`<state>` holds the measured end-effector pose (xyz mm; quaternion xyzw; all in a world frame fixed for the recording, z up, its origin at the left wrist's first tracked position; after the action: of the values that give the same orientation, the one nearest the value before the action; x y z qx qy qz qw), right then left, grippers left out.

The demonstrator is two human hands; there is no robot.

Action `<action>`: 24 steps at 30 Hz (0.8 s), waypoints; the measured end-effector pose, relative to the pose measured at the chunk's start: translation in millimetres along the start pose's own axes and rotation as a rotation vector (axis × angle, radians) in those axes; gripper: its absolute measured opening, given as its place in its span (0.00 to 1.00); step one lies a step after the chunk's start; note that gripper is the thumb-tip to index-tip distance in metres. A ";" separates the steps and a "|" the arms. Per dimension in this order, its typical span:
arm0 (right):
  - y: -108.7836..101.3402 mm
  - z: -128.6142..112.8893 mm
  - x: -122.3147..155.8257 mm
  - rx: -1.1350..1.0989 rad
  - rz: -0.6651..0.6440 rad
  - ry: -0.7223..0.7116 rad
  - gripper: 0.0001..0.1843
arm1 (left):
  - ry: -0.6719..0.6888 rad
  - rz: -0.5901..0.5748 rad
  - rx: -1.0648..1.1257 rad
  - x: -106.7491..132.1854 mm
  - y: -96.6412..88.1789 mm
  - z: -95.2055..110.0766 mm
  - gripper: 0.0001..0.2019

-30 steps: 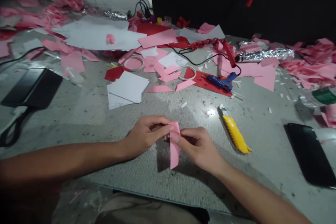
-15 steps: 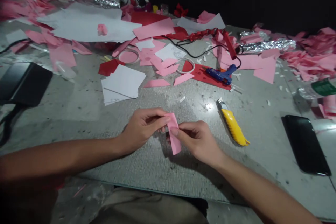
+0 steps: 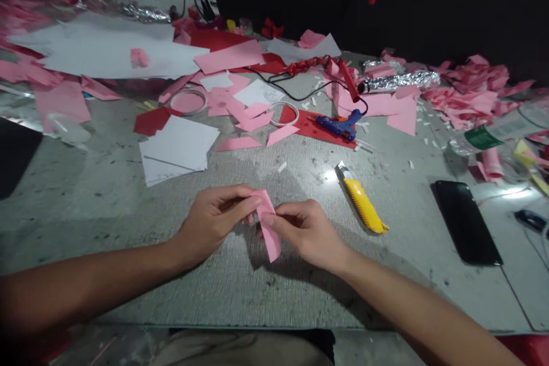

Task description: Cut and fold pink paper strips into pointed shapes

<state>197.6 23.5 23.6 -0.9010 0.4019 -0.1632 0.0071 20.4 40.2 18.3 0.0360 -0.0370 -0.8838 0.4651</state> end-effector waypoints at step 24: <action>1.1 4.8 -1.6 -0.051 -0.020 -0.040 0.31 | -0.026 0.122 -0.152 -0.5 -5.8 1.4 0.15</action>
<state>197.2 23.3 18.5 -0.9079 0.3967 -0.1349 -0.0095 15.8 44.0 19.1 -0.0132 0.0222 -0.8545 0.5188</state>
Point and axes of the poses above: each hand's wrist, its own x-axis away from the middle knuckle, its own y-axis out of the palm, z = x × y, the point moved 4 cm from there along -x, towards the middle knuckle, and after that the axes turned 14 degrees about -z, right-handed, at the moved point
